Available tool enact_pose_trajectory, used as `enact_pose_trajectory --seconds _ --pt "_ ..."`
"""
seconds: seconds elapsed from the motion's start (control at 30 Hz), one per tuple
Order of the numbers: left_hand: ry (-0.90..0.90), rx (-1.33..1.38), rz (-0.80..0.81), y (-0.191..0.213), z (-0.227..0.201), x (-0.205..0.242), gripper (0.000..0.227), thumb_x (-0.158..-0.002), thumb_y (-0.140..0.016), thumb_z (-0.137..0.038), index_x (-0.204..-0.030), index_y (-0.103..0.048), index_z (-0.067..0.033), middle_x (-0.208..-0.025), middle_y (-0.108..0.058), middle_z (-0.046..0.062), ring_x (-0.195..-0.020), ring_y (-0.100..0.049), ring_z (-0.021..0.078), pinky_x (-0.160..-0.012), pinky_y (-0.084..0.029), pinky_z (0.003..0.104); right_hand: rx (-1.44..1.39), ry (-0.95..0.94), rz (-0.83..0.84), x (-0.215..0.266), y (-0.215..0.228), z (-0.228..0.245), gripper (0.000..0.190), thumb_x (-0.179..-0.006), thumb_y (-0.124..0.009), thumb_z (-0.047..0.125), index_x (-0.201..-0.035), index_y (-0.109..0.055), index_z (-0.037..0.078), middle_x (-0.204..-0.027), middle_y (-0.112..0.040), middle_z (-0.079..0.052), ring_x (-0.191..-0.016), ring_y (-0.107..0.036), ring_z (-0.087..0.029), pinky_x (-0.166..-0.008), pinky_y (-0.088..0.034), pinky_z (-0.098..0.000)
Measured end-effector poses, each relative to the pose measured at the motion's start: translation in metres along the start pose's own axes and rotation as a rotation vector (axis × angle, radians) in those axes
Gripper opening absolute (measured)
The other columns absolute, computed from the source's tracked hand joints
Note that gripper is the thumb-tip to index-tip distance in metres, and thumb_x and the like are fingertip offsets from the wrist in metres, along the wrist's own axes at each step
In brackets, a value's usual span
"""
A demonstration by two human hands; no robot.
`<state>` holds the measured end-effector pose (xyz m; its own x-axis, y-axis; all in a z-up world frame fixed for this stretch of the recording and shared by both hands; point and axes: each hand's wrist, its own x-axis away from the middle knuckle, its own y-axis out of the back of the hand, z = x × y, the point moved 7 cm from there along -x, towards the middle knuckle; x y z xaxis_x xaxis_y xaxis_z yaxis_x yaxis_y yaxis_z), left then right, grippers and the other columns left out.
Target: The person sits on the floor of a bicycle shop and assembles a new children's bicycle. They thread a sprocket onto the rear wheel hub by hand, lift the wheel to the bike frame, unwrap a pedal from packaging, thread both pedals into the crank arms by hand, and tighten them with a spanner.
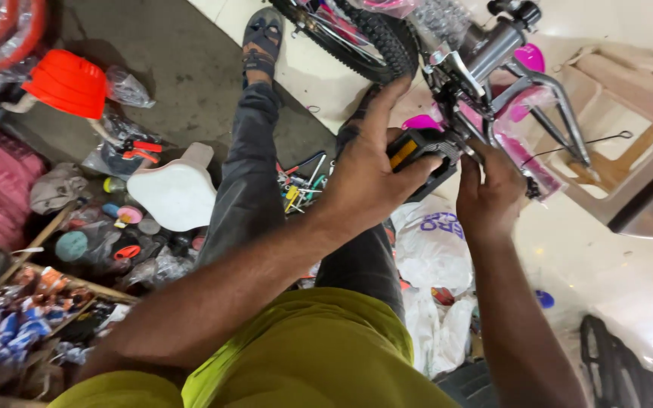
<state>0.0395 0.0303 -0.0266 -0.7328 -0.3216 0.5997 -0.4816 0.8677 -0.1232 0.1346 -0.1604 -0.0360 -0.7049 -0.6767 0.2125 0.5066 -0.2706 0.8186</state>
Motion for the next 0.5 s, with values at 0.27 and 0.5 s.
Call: enact_pose_trajectory --seconds 0.27,0.5 --pt "-0.124 0.008 -0.033 0.017 -0.006 -0.005 0.089 -0.09 -0.079 -0.006 -0.159 -0.022 -0.0097 -0.121 -0.066 0.017 -0.105 -0.071 0.0197 -0.092 -0.059 0.033 -0.115 -0.008 0.078 -0.005 0.003 0.035 0.021 -0.101 -0.071 0.002 -0.122 -0.066 0.001 -0.107 -0.07 -0.02 -0.097 -0.07 -0.038 -0.083 -0.056 -0.0427" --pt "-0.151 -0.181 -0.088 0.034 -0.009 -0.012 0.06 -0.095 -0.078 -0.009 -0.146 -0.047 -0.0085 -0.116 -0.074 0.012 -0.107 -0.075 0.0206 -0.093 -0.06 0.034 0.036 -0.023 0.124 -0.018 -0.003 0.049 0.023 -0.102 -0.069 0.005 -0.124 -0.068 0.002 -0.104 -0.07 -0.019 -0.09 -0.069 -0.038 -0.079 -0.055 -0.0456"
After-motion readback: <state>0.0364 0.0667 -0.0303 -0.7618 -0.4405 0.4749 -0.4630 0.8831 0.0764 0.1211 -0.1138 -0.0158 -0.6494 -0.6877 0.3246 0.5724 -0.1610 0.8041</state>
